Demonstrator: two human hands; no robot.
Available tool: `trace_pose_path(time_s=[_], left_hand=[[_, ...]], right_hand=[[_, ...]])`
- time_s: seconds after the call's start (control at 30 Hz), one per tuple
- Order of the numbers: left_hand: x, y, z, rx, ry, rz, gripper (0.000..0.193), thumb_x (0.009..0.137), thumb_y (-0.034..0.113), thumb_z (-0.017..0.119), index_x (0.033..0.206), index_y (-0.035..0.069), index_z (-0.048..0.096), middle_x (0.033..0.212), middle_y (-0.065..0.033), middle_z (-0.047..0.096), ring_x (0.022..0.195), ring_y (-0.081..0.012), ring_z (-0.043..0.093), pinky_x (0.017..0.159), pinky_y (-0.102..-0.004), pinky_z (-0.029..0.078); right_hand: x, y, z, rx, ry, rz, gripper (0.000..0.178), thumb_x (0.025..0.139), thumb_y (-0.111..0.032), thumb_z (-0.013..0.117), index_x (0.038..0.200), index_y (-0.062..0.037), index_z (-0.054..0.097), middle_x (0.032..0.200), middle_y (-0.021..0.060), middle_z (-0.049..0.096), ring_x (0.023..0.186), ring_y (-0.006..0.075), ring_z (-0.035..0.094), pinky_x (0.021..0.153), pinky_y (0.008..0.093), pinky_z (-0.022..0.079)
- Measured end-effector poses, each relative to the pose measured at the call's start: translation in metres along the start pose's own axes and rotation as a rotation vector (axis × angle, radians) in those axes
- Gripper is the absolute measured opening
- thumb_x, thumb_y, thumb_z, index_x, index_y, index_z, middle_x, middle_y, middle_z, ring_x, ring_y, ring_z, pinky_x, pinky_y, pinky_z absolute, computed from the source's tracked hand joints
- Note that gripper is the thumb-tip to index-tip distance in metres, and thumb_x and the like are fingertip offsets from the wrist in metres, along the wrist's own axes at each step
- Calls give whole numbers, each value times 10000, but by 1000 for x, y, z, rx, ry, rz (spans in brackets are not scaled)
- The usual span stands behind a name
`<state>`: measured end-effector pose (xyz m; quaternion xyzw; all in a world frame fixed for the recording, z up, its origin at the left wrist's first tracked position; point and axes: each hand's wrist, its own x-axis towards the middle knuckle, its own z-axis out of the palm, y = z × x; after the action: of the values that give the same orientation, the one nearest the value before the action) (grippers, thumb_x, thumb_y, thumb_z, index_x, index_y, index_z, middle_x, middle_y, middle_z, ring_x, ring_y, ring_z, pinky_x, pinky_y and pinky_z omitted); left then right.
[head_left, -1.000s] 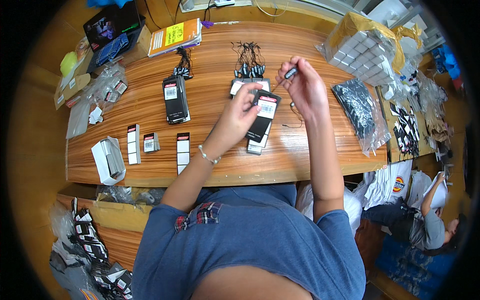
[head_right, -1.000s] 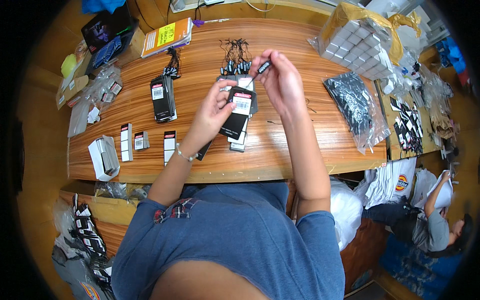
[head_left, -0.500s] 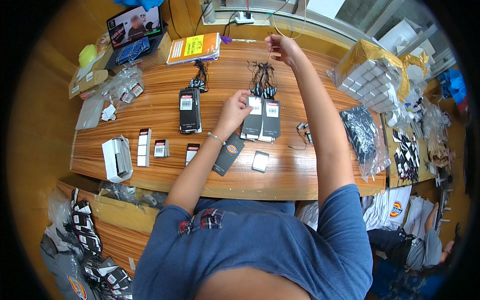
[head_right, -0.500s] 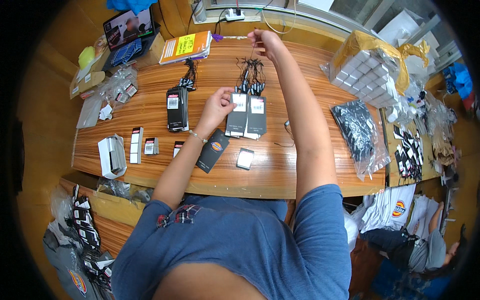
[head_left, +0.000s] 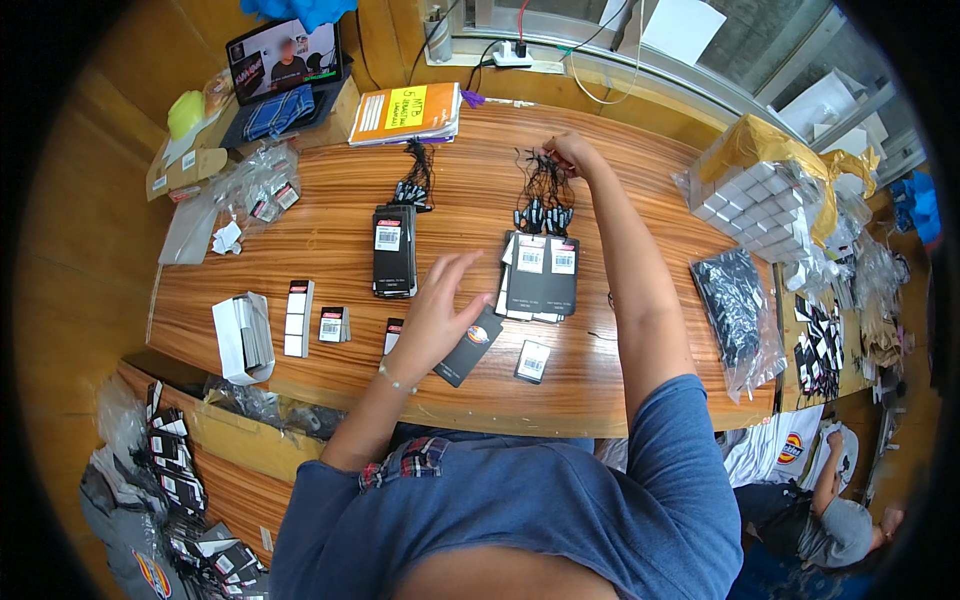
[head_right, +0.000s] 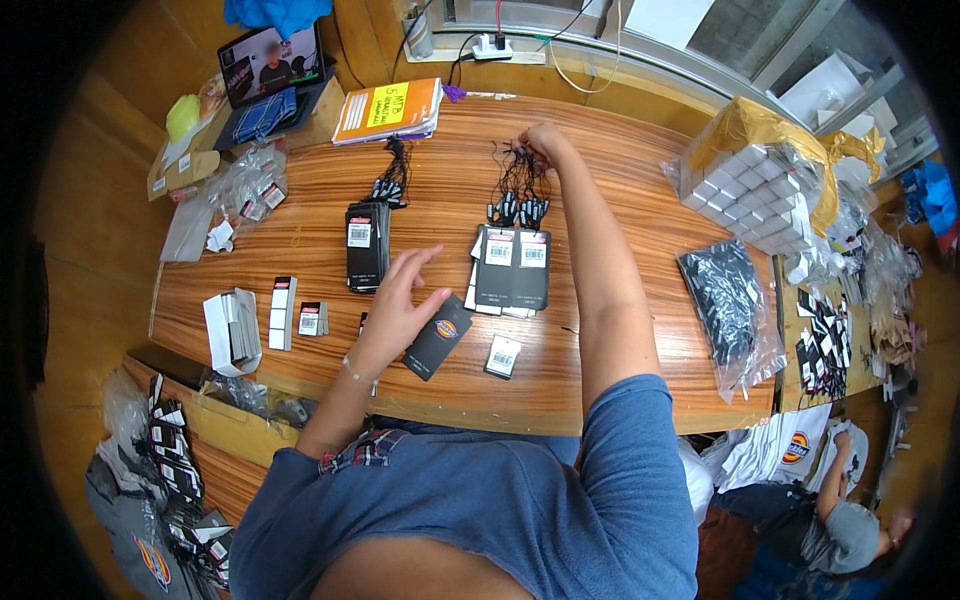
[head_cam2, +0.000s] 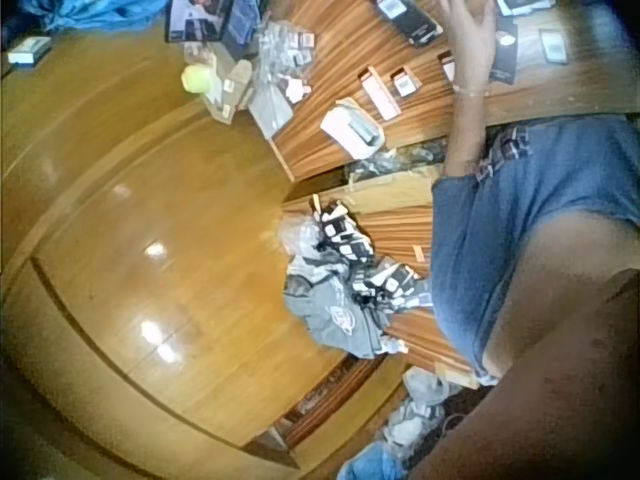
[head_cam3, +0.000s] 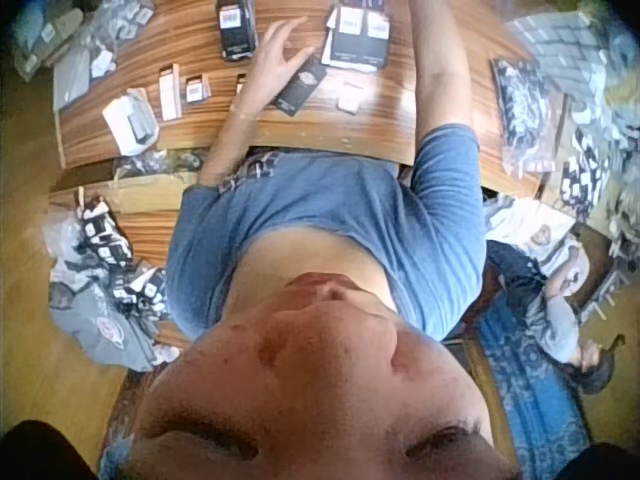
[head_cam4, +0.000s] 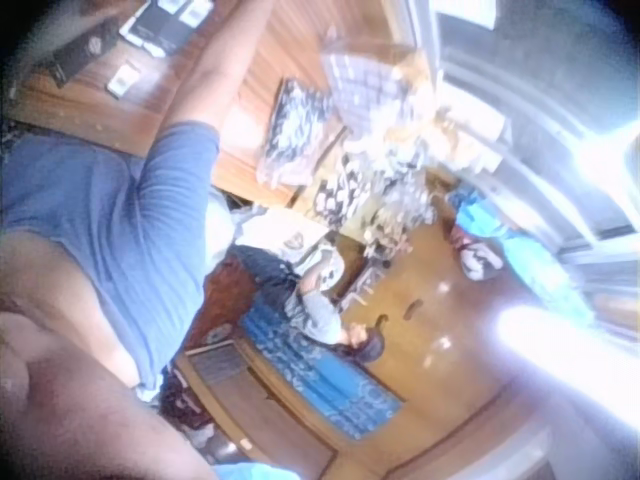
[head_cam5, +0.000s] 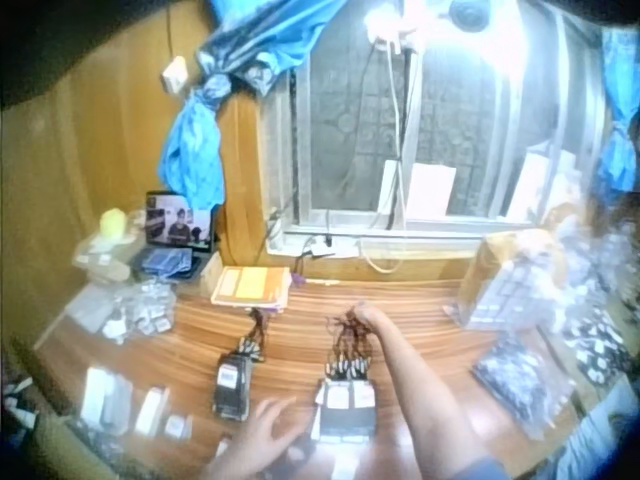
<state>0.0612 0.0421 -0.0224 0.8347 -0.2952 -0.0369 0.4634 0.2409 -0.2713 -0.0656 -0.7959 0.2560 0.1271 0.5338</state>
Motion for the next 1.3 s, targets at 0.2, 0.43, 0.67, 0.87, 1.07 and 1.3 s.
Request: trace_pose_path(time_s=[0.2,0.43,0.67,0.87,1.07,1.3], left_hand=[[-34,1,-14,-164,-124,-191,488,759,76,651,1215,55,477,978,-50,532,691,-109,429,646,-233,414],[-39,-22,-26,23,-250,-75,476,736,127,686,1170,47,508,982,-76,547,809,-163,493,727,-272,428],[-2,-27,-13,263,-623,153,656,572,142,770,1171,74,510,1117,-94,508,1075,-277,443,931,-355,375],[-8,-30,-2,404,-612,120,742,530,150,792,1200,90,480,1111,-90,482,1074,-274,446,924,-344,386],[-35,-22,-7,533,-559,99,696,516,206,805,1126,78,496,1065,-90,477,1052,-277,446,913,-378,382],[-40,-20,-8,480,-529,91,554,510,203,801,946,58,493,1005,-85,481,1028,-278,442,872,-396,383]], right_hand=[[14,13,-3,-94,33,-41,101,791,-157,582,712,-94,574,552,-16,449,429,104,371,392,265,296],[-54,16,-19,-17,315,-451,206,791,-244,618,927,-91,593,677,17,569,520,97,479,438,245,372],[-277,78,43,-210,50,-564,145,789,-158,626,842,-25,603,672,49,574,601,111,511,540,265,409],[-313,127,96,-436,281,-521,287,668,-152,712,896,-28,590,786,99,551,775,264,554,663,352,448],[-313,139,105,-449,270,-523,366,641,-104,731,963,-15,582,866,100,549,798,248,560,691,327,466],[-311,140,104,-407,273,-535,345,626,-93,732,927,-25,579,876,112,558,851,281,539,735,354,444]])
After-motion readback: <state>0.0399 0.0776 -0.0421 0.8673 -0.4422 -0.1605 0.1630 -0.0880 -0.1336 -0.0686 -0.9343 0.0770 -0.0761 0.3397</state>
